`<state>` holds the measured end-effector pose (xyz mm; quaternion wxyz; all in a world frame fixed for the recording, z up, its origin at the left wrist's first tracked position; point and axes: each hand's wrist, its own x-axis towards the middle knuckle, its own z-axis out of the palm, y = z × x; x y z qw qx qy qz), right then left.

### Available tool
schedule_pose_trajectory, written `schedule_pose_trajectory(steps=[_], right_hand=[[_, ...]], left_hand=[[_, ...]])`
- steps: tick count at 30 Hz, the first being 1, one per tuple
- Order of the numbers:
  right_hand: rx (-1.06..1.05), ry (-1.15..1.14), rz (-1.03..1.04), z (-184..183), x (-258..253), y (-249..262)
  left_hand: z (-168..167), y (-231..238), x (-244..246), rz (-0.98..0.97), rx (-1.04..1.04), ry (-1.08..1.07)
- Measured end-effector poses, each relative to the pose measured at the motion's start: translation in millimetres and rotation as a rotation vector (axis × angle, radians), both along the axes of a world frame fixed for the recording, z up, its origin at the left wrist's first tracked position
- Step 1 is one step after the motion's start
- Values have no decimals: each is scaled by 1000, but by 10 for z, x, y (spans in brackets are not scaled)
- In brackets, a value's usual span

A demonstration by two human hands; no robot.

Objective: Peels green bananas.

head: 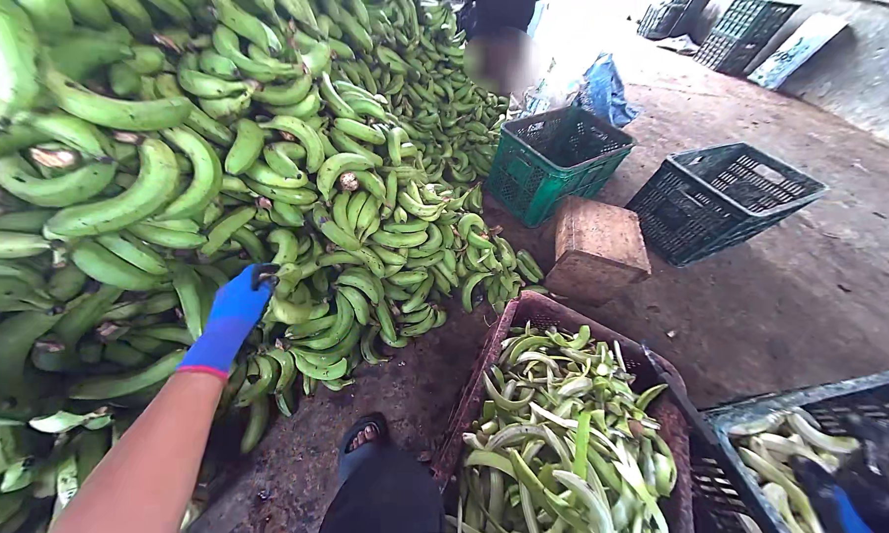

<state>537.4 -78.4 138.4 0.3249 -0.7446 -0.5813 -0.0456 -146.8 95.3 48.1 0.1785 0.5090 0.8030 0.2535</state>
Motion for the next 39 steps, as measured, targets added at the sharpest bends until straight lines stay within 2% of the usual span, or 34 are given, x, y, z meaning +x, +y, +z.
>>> schedule_pose_trajectory(steps=[2,5,9,12,14,16,19,21,23,24,25,28,29,31,34,38,39], right_hand=[[-2,7,146,92,-215,-64],[-48,30,374,214,-664,-115],[33,108,721,26,-1147,-65],[40,159,903,31,-1311,-167],[62,196,914,72,-1238,-231],[66,277,826,153,-1102,-304],[174,428,518,122,-1019,-327],[220,675,323,61,-1029,-313],[146,955,223,153,-1104,-348],[88,1024,260,150,-1116,-344],[22,1046,356,113,-1108,-340],[-268,874,622,51,-1041,-279],[-345,791,658,58,-1035,-261],[-400,646,641,132,-1070,-300],[-311,531,512,136,-1101,-358],[-404,446,347,217,-1048,-330],[-317,447,351,198,-1035,-349]], left_hand=[[187,-195,67,-28,113,-151],[648,-437,572,-263,180,-240],[1340,-701,1715,-851,182,-245],[1548,-847,2617,-1324,181,-357],[1591,-958,3101,-1440,197,-455],[1552,-1045,3427,-1281,223,-598],[1271,-1145,3798,-857,191,-846],[1098,-1305,3952,-720,-44,-940],[957,-1413,4102,-656,-336,-1092],[899,-1429,4157,-626,-381,-1192],[863,-1426,4185,-577,-341,-1303],[797,-1290,4113,-514,-19,-1569],[822,-1265,4073,-524,60,-1586],[866,-1255,4005,-523,192,-1457],[849,-1200,3901,-535,339,-1260],[889,-1240,3770,-660,398,-1079],[893,-1249,3753,-691,396,-1017]])
